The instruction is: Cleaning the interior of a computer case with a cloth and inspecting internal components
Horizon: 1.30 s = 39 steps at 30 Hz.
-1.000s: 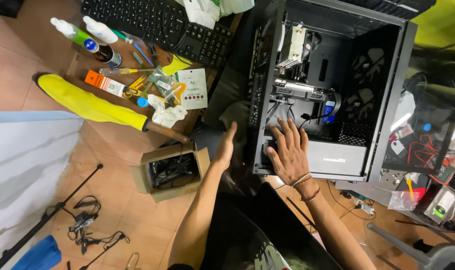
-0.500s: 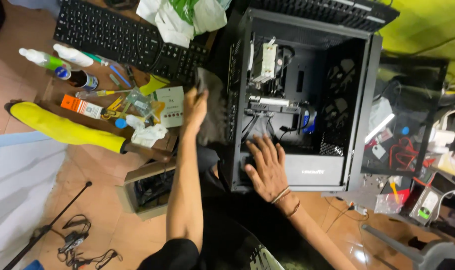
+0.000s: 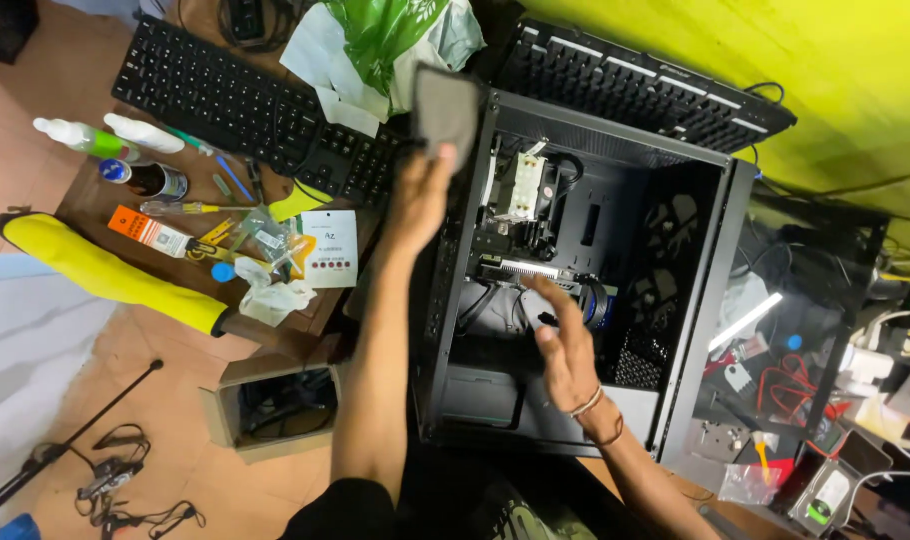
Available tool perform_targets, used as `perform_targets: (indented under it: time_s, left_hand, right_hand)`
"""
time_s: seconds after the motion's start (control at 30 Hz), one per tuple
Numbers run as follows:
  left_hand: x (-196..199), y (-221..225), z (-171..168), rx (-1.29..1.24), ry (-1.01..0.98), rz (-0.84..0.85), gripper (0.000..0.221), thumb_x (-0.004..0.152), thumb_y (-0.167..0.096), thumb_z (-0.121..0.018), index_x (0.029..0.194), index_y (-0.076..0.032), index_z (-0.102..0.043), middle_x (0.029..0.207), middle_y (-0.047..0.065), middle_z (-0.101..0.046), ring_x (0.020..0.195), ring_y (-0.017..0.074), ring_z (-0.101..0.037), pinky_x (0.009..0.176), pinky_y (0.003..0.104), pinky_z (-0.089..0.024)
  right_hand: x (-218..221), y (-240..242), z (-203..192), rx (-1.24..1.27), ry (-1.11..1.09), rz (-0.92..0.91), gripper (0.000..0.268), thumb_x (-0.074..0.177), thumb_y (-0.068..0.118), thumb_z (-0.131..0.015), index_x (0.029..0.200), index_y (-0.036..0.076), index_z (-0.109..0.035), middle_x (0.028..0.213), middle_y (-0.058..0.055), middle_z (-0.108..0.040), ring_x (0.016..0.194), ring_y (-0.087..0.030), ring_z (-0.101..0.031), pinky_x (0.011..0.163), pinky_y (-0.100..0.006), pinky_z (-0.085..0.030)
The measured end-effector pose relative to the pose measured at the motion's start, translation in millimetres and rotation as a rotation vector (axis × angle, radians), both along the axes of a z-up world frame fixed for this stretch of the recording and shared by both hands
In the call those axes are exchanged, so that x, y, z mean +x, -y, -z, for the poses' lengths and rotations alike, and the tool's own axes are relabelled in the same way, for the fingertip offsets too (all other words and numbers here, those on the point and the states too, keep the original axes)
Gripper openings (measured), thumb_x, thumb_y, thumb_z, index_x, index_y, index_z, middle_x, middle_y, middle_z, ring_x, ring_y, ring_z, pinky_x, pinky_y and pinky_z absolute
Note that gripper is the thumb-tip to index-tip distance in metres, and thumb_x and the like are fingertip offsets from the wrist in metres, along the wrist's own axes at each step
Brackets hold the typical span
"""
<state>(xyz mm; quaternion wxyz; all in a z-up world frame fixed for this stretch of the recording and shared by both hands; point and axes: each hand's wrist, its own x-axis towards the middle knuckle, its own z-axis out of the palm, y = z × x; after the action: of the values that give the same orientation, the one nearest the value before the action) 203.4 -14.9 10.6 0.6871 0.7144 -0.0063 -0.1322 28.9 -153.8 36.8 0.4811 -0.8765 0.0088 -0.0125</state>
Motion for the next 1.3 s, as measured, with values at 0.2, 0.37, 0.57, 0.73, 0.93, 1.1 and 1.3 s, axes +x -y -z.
perform_targets:
  time_s: [0.2,0.37,0.57,0.73,0.93,1.1,1.3]
  left_hand:
    - [-25.1,1.4,-21.0,0.066,-0.273,0.155,0.068,0.086,-0.054,-0.032,0.122,0.003,-0.042,0.123,0.027,-0.042,0.118,0.0376,-0.036,0.099,0.05,-0.026]
    - [-21.2,12.5,-20.1,0.413,-0.264,0.225,0.06,0.085,-0.053,-0.028,0.098,-0.003,-0.058,0.093,0.022,-0.06,0.096,0.0375,-0.054,0.085,0.049,-0.038]
    - [-20.8,65.1,-27.5,0.121,0.437,0.031,0.033,0.089,-0.025,-0.042,0.098,0.005,-0.052,0.089,0.026,-0.054,0.089,0.0426,-0.052,0.075,0.048,-0.041]
    - [-41.7,73.3,-47.0,-0.267,-0.057,0.244,0.042,0.089,-0.041,-0.041,0.088,-0.002,-0.057,0.083,0.014,-0.057,0.08,0.0224,-0.053,0.074,0.037,-0.043]
    - [-23.6,66.3,-31.8,0.149,0.306,-0.014,0.033,0.086,-0.026,-0.051,0.101,0.003,-0.046,0.085,0.017,-0.046,0.076,0.0313,-0.049,0.07,0.041,-0.04]
    - [-22.0,55.1,8.4,0.094,0.237,-0.379,0.035,0.094,-0.035,-0.032,0.114,-0.008,-0.039,0.11,0.01,-0.044,0.098,0.025,-0.044,0.091,0.036,-0.033]
    - [-16.1,53.9,1.4,0.211,0.321,-0.237,0.036,0.095,-0.028,-0.023,0.115,-0.004,-0.041,0.105,0.014,-0.05,0.1,0.0298,-0.05,0.088,0.036,-0.041]
  right_hand:
    - [32.2,18.2,-17.1,0.065,0.073,0.032,0.046,0.089,0.03,-0.025,0.121,-0.002,-0.035,0.119,-0.019,-0.048,0.117,-0.036,-0.04,0.099,-0.046,-0.026]
    - [41.9,24.3,-12.2,0.132,0.057,0.042,0.044,0.09,0.028,-0.024,0.12,-0.002,-0.034,0.118,-0.02,-0.049,0.116,-0.038,-0.041,0.098,-0.048,-0.026]
    - [65.7,26.9,0.5,0.496,-0.006,0.241,0.052,0.087,0.043,-0.032,0.123,0.005,-0.033,0.115,-0.014,-0.051,0.109,-0.029,-0.047,0.091,-0.041,-0.034]
    - [69.5,77.2,70.8,1.141,-0.103,0.554,0.059,0.083,0.044,-0.042,0.128,0.007,-0.034,0.118,-0.013,-0.051,0.101,-0.026,-0.052,0.091,-0.04,-0.037]
    - [96.5,87.7,-2.2,0.878,-0.241,0.678,0.048,0.069,0.024,-0.063,0.108,-0.002,-0.051,0.087,-0.018,-0.06,0.073,-0.03,-0.062,0.064,-0.045,-0.051]
    - [85.6,139.1,115.7,-0.66,0.141,0.197,0.023,0.087,-0.002,-0.044,0.106,-0.001,-0.056,0.084,-0.02,-0.057,0.076,-0.033,-0.054,0.062,-0.04,-0.04]
    - [160.4,-16.0,2.1,0.275,-0.477,0.347,0.059,0.086,0.048,-0.031,0.124,0.004,-0.042,0.123,-0.022,-0.044,0.121,-0.034,-0.035,0.102,-0.046,-0.023]
